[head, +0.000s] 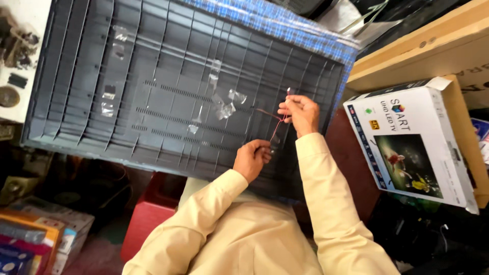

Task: The person works on the back of a television placed face-down on a cloth, handling long white LED light strips and aligning them on the panel. They connect a small wire to a strip, lift and reposition the TV panel, and continue fitting the strips in place.

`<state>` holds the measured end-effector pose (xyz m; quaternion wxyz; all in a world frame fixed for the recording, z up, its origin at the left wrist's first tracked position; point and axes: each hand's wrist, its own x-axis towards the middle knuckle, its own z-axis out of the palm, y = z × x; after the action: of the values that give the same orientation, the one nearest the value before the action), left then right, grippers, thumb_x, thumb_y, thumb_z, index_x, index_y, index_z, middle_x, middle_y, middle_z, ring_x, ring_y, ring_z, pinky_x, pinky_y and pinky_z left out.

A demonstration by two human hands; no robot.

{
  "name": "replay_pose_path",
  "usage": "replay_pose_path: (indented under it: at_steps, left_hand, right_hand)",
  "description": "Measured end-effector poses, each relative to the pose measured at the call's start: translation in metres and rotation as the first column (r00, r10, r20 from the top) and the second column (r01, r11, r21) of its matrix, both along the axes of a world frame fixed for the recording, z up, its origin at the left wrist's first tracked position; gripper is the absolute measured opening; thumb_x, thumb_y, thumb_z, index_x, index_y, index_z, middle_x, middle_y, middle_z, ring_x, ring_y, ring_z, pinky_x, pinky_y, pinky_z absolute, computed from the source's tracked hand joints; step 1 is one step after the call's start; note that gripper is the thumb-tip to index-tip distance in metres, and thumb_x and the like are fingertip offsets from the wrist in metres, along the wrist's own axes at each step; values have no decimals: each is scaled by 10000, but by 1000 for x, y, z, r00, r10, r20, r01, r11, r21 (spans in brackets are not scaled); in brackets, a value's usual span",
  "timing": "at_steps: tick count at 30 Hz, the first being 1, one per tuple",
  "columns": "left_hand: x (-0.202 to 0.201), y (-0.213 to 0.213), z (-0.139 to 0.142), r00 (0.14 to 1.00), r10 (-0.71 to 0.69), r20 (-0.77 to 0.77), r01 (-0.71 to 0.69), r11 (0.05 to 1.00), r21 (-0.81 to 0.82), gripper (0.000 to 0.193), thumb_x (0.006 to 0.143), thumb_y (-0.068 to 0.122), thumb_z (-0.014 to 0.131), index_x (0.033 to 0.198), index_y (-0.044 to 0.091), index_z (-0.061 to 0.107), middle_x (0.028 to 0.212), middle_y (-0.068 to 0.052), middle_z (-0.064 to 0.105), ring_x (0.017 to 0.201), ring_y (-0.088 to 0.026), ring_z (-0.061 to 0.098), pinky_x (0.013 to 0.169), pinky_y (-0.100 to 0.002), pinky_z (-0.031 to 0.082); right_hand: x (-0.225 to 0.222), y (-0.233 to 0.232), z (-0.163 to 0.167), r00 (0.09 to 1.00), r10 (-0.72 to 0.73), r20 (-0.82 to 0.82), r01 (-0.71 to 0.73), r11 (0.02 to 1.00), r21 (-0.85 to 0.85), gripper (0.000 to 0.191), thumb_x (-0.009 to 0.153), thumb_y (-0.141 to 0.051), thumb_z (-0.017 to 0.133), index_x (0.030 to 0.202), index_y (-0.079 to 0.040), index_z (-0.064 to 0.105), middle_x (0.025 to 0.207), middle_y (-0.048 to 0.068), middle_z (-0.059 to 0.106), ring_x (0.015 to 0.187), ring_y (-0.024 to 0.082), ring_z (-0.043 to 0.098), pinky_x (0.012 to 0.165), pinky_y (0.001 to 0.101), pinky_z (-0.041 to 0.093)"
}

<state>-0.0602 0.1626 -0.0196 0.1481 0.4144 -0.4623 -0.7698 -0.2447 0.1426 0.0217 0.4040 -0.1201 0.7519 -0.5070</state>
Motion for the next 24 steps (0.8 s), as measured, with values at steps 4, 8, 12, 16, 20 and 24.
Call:
replay_pose_path:
  at_steps: [4, 8, 12, 16, 20, 24]
  left_hand:
    - [4, -1, -4, 998, 18, -60, -16, 999, 39, 279, 996, -76, 448, 1174, -44, 661, 933, -107, 722, 793, -149, 715, 731, -285, 616]
    - [10, 1, 0, 999, 20, -32, -19, 1000, 23, 308, 952, -95, 465, 1194, -43, 649, 959, -110, 703, 820, -149, 714, 750, -284, 613]
    - [13, 2, 1, 1000, -8, 9, 8, 1000, 4, 309, 930, -78, 507, 1207, -40, 640, 962, -99, 708, 832, -143, 709, 756, -277, 607]
    - [13, 3, -2, 999, 21, -35, -19, 999, 47, 300, 934, -66, 518, 1209, -42, 636, 960, -101, 701, 834, -141, 706, 757, -276, 611]
    - [20, 2, 8, 997, -3, 71, 14, 989, -148, 232, 938, 11, 600, 1152, -15, 686, 836, -117, 750, 749, -156, 711, 717, -318, 607]
    - [55, -19, 41, 991, -62, 120, 116, 846, -521, 183, 876, 94, 710, 1046, 41, 752, 953, -171, 754, 862, -285, 760, 789, -367, 601]
  right_hand:
    - [1, 3, 1, 1000, 21, -23, -21, 1000, -17, 237, 985, -147, 658, 1161, 12, 672, 1001, 146, 778, 805, 181, 774, 557, 245, 559]
    - [2, 6, 4, 998, -2, -59, 2, 1000, -15, 259, 1006, -190, 648, 1176, 6, 662, 1015, 141, 778, 805, 174, 769, 545, 245, 542]
    - [1, 17, 2, 994, -65, -87, 63, 998, -25, 261, 1019, -213, 632, 1181, -8, 645, 1025, 128, 771, 791, 153, 761, 557, 237, 552]
    - [5, 46, -8, 960, -97, -262, 80, 994, -75, 232, 1022, -199, 642, 1169, -20, 624, 984, 108, 748, 742, 133, 712, 563, 245, 557]
    - [38, 84, -20, 891, 165, -423, -182, 983, -1, 189, 1000, -177, 699, 1110, -24, 712, 858, 67, 734, 737, 114, 686, 699, 271, 555]
    - [69, 99, -44, 863, 244, -442, -229, 969, 88, 296, 918, -216, 794, 1136, -24, 738, 931, 73, 749, 812, 135, 668, 761, 302, 548]
